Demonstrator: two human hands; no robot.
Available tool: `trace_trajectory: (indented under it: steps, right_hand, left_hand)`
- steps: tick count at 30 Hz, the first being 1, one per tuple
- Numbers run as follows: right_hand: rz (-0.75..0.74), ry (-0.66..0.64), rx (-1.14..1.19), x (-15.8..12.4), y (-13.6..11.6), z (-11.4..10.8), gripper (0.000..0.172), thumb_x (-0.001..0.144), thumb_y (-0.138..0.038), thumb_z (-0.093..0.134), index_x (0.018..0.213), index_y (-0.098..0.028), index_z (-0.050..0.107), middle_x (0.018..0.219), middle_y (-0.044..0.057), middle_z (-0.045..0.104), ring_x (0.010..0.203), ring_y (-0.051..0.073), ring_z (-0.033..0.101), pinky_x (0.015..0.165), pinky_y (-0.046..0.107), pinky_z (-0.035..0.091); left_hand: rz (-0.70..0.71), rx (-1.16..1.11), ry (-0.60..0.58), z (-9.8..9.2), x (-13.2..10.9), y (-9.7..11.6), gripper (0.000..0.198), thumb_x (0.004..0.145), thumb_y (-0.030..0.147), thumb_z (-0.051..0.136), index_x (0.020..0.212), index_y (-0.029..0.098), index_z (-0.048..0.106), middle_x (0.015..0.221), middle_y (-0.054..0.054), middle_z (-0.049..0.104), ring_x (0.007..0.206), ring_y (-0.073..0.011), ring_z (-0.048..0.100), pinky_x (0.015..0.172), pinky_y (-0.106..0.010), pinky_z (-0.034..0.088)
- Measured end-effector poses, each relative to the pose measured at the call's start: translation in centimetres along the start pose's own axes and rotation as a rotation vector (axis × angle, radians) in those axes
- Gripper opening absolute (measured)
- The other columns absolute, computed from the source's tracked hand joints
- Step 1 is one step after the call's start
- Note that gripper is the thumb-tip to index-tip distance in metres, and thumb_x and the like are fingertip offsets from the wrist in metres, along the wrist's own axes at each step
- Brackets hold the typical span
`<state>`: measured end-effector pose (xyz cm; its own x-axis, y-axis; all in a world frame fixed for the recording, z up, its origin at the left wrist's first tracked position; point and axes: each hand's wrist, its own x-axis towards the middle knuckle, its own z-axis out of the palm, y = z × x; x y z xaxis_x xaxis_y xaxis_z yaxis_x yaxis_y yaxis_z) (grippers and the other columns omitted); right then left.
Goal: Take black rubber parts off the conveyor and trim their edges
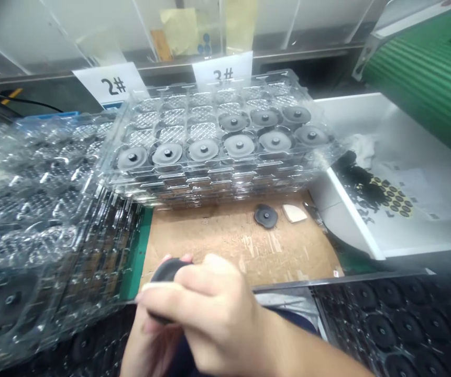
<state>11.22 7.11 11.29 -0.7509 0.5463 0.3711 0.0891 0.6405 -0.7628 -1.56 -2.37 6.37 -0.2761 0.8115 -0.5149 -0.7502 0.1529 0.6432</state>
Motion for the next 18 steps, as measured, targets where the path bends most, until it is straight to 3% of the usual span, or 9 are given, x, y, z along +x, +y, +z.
trace_trajectory:
  steps: [3, 6, 8, 12, 15, 18]
  right_hand:
    - [0.127, -0.121, -0.169, 0.2, -0.9, 0.0, 0.038, 0.081, -0.004, 0.044, 0.108, -0.023, 0.061, 0.073, 0.001, 0.063, 0.063, 0.014, 0.052, 0.059, 0.028, 0.038]
    - [0.05, -0.021, -0.078, 0.3, -0.3, 0.8, 0.036, 0.084, -0.006, 0.044, 0.113, -0.022, 0.059, 0.082, 0.002, 0.066, 0.069, 0.014, 0.055, 0.063, 0.028, 0.04]
    - [0.103, 0.016, 0.061, 0.3, 1.0, 1.7, 0.029, 0.086, -0.011, 0.046, 0.107, -0.021, 0.062, 0.09, 0.002, 0.068, 0.077, 0.013, 0.059, 0.069, 0.027, 0.044]
    - [0.44, 0.009, 0.116, -1.6, 5.7, 3.7, 0.02, 0.087, -0.023, 0.05, 0.099, -0.02, 0.066, 0.096, 0.004, 0.068, 0.087, 0.016, 0.063, 0.075, 0.028, 0.049]
    - [0.501, 0.018, 0.052, -4.3, 8.7, 5.3, 0.022, 0.087, -0.025, 0.049, 0.099, -0.019, 0.067, 0.088, 0.006, 0.07, 0.081, 0.018, 0.064, 0.073, 0.033, 0.05]
    - [0.535, 0.007, 0.029, -5.4, 8.9, 5.7, 0.02, 0.085, -0.025, 0.051, 0.095, -0.02, 0.068, 0.085, 0.005, 0.07, 0.079, 0.019, 0.065, 0.072, 0.033, 0.051]
  left_hand:
    - [0.045, -0.043, 0.056, -0.4, -0.2, -0.1, 0.058, 0.049, 0.034, 0.081, 0.104, 0.028, 0.063, 0.11, -0.004, 0.067, 0.107, -0.0262, 0.057, 0.093, -0.033, 0.045]
    - [0.051, -0.085, 0.014, -0.8, 0.0, -0.4, 0.055, 0.055, 0.029, 0.078, 0.108, 0.027, 0.062, 0.11, -0.004, 0.067, 0.104, -0.0265, 0.059, 0.092, -0.034, 0.045]
    - [0.075, -0.116, -0.015, -1.1, 0.5, -0.6, 0.053, 0.061, 0.029, 0.075, 0.111, 0.027, 0.06, 0.112, -0.005, 0.066, 0.106, -0.0237, 0.058, 0.09, -0.03, 0.047]
    - [0.124, -0.204, 0.026, -2.0, 1.4, -0.6, 0.047, 0.071, 0.038, 0.065, 0.116, 0.027, 0.057, 0.116, -0.005, 0.063, 0.112, -0.0214, 0.054, 0.093, -0.029, 0.045]
    - [0.092, -0.238, 0.02, -2.2, 1.6, -0.3, 0.045, 0.071, 0.037, 0.063, 0.114, 0.029, 0.058, 0.114, -0.005, 0.065, 0.109, -0.0236, 0.056, 0.094, -0.032, 0.045]
    - [0.091, -0.24, -0.003, -1.9, 1.5, -0.3, 0.047, 0.068, 0.033, 0.067, 0.114, 0.029, 0.058, 0.113, -0.004, 0.065, 0.107, -0.025, 0.058, 0.093, -0.034, 0.046]
